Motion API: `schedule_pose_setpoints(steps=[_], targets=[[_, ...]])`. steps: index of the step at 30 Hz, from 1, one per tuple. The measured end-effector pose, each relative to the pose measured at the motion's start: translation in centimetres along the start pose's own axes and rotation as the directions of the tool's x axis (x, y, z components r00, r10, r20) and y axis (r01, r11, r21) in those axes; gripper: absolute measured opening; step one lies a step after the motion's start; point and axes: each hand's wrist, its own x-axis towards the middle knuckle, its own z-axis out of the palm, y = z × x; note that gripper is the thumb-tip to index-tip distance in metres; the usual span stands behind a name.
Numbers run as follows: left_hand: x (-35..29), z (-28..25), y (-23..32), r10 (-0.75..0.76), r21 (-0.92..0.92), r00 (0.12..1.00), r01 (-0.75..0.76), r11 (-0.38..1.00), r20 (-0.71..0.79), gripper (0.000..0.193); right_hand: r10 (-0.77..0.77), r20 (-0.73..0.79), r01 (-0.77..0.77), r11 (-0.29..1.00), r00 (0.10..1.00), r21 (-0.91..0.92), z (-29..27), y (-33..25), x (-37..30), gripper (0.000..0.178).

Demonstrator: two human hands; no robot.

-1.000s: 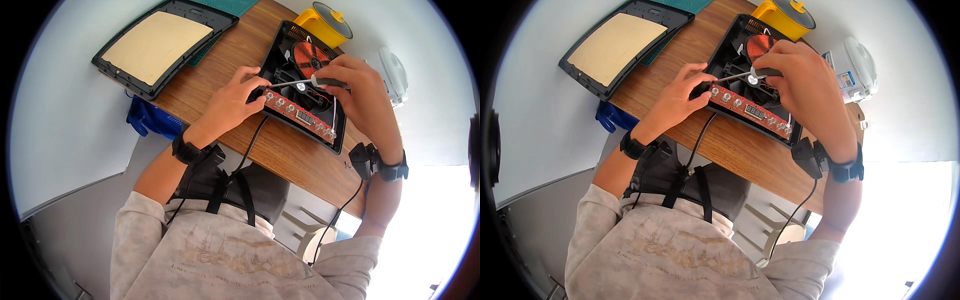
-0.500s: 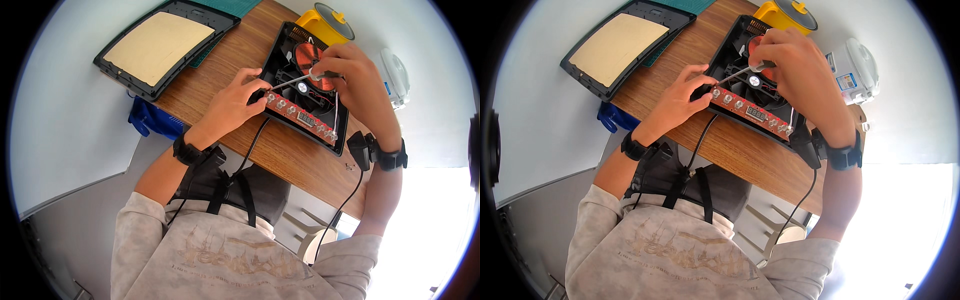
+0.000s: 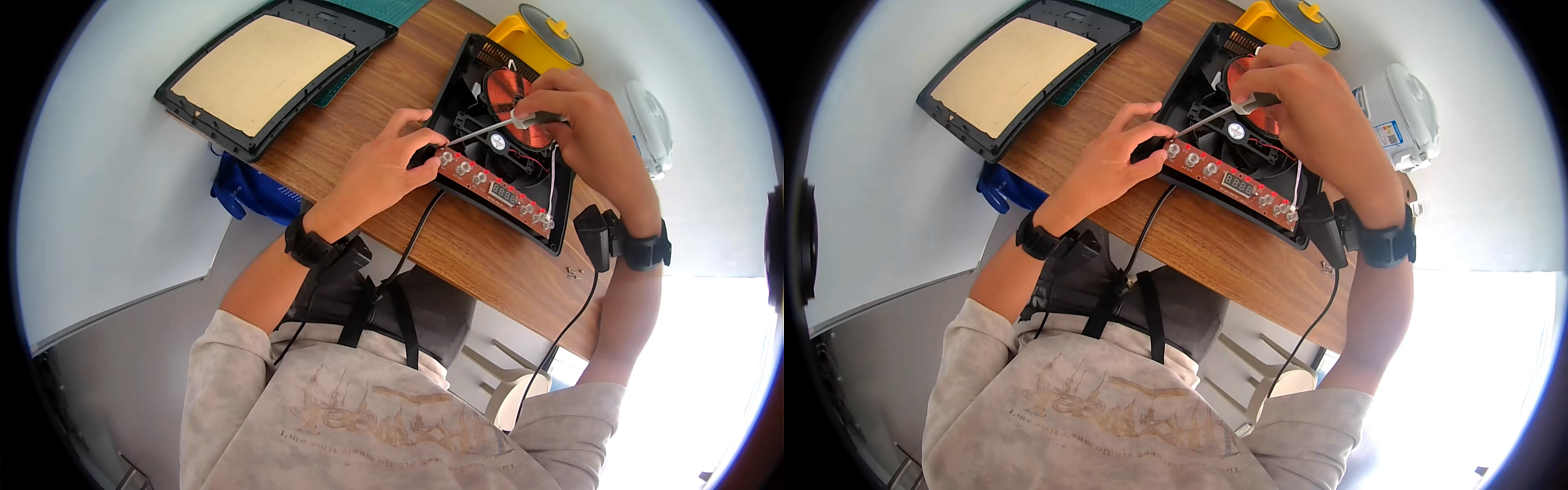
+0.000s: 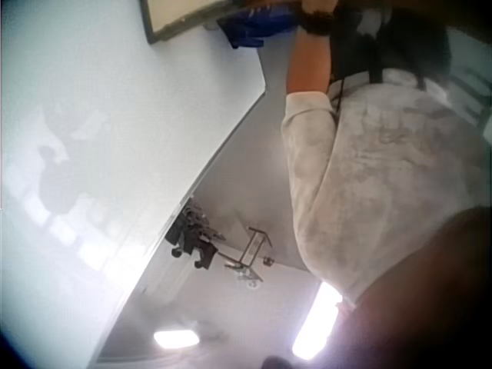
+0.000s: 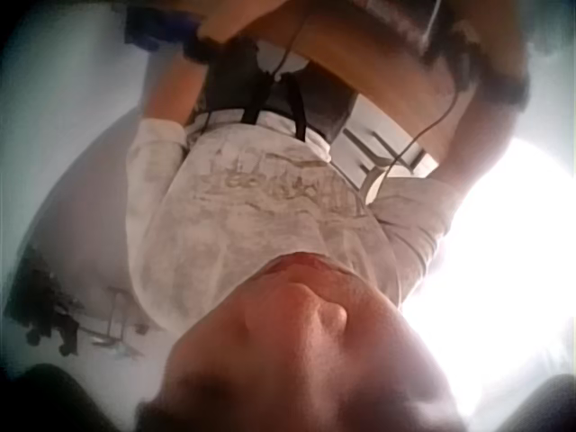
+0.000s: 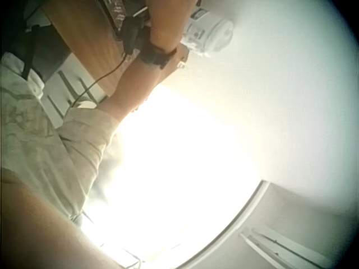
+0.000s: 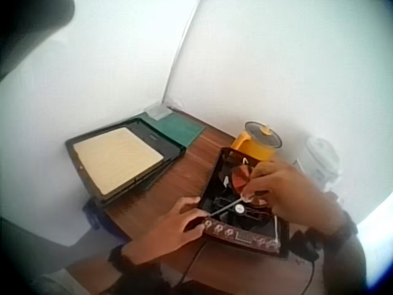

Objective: The person uses a screwdriver to tighten screws on the internal circuit board of an induction cooker. They then place the top cover onto the unit and secure it with additional screws.

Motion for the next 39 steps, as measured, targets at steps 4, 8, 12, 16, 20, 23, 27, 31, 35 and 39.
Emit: schedule_pose_setpoints(steps=[4,8,12,16,20,23,27,31,35,39], targets=[[-0.1,0.0,0.0,0.002,0.002,1.0,-0.002,1.0,-0.001,0.03,-0.025,-0.002,0.025,1.0,1.0,-0.002,-0.1,-0.1,0.1,0.026],[0.0,-0.5,0.5,-0.06,-0.029,0.996,0.062,0.998,0.065,0.032,-0.049,0.026,0.048,0.999,0.998,0.016,0.1,0.6,0.6,0.027],[0.1,-0.6,0.7,-0.084,-0.033,0.993,0.087,0.996,0.088,0.033,-0.154,0.044,0.154,0.988,0.987,-0.01,0.1,1.5,1.7,0.025],[0.2,-0.5,0.6,-0.085,-0.045,0.994,0.088,0.995,0.068,0.035,-0.269,0.054,0.271,0.962,0.962,-0.036,0.0,1.9,3.3,0.022],[0.3,-0.2,0.3,-0.05,-0.055,0.998,0.052,0.997,0.026,0.037,-0.24,0.157,0.249,0.968,0.958,-0.042,-1.0,0.8,4.6,0.03],[0.2,-0.3,0.7,-0.074,-0.093,0.997,0.077,0.993,0.034,0.038,-0.213,0.17,0.227,0.971,0.962,-0.07,-0.8,0.2,5.3,0.029],[-0.1,-0.4,0.7,-0.07,-0.103,0.997,0.072,0.992,0.028,0.038,-0.26,0.111,0.271,0.957,0.959,-0.1,-0.2,-0.7,5.5,0.029],[-0.1,-0.5,0.9,-0.06,-0.094,0.997,0.064,0.994,0.041,0.038,-0.231,0.096,0.247,0.943,0.968,-0.222,-0.1,-1.0,4.4,0.024],[-0.2,-0.1,0.4,-0.024,-0.081,1.0,0.024,0.996,0.007,0.038,-0.123,0.132,0.157,0.943,0.984,-0.294,-0.7,-2.2,4.2,0.019],[0.0,0.1,0.4,-0.029,-0.088,1.0,0.029,0.996,0.001,0.038,-0.04,0.195,0.114,0.916,0.98,-0.384,-1.4,-3.6,4.1,0.006]])
